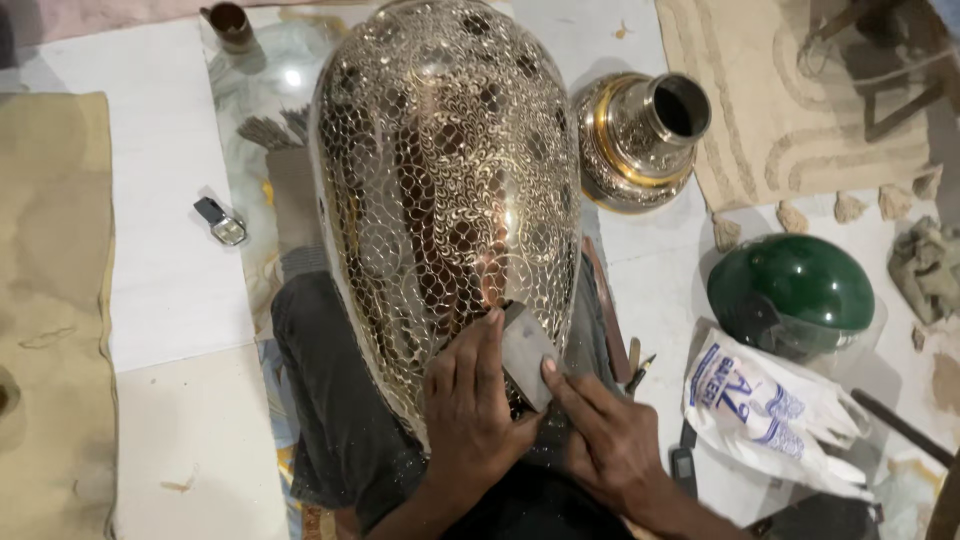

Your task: The person sits on the floor holding a large engraved brass vase on their lap and rubs its surface with a small abrasive block, repositioning the vase to work different areas. They then hold a punch against the surface and strike it with a wooden mallet to work the decoration.

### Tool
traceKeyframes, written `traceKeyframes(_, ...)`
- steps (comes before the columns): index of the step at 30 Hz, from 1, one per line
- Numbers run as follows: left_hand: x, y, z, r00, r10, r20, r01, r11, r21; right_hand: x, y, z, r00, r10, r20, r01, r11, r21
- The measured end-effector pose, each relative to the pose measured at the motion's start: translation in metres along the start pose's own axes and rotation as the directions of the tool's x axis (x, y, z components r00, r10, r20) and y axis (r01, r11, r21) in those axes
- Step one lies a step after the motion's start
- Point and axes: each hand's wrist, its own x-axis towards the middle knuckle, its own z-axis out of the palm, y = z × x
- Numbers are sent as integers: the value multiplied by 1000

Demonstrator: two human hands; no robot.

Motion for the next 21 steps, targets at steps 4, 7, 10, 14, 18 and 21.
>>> traceKeyframes(4, -10, -1, 0, 998, -36, 53, 36, 999, 1, 5, -2, 3, 997, 26, 70, -26, 1000, -6)
traceKeyframes(7, -4, -1, 0, 999, -24, 22, 24, 1000, 5, 12, 1, -2, 998, -42, 44, 42, 999, 7)
traceKeyframes(10, 6, -2, 1, 1000, 3, 5, -3, 1000, 19, 15, 0, -7, 998, -39, 48, 41, 999, -31)
traceKeyframes(14, -15, -2, -2, 999, -16, 52, 17, 1000, -8, 2, 3, 10, 994, 3, 107, -6, 1000, 20)
traceKeyframes(18, -3, 0, -5, 999, -12, 45, 11, 1000, 24, 6, -2, -6, 995, 2, 103, 0, 1000, -17)
traceKeyframes(21, 17, 3, -10, 1000, 6, -9, -6, 1000, -7, 24, -5, -21, 999, -9, 51, 10, 1000, -23)
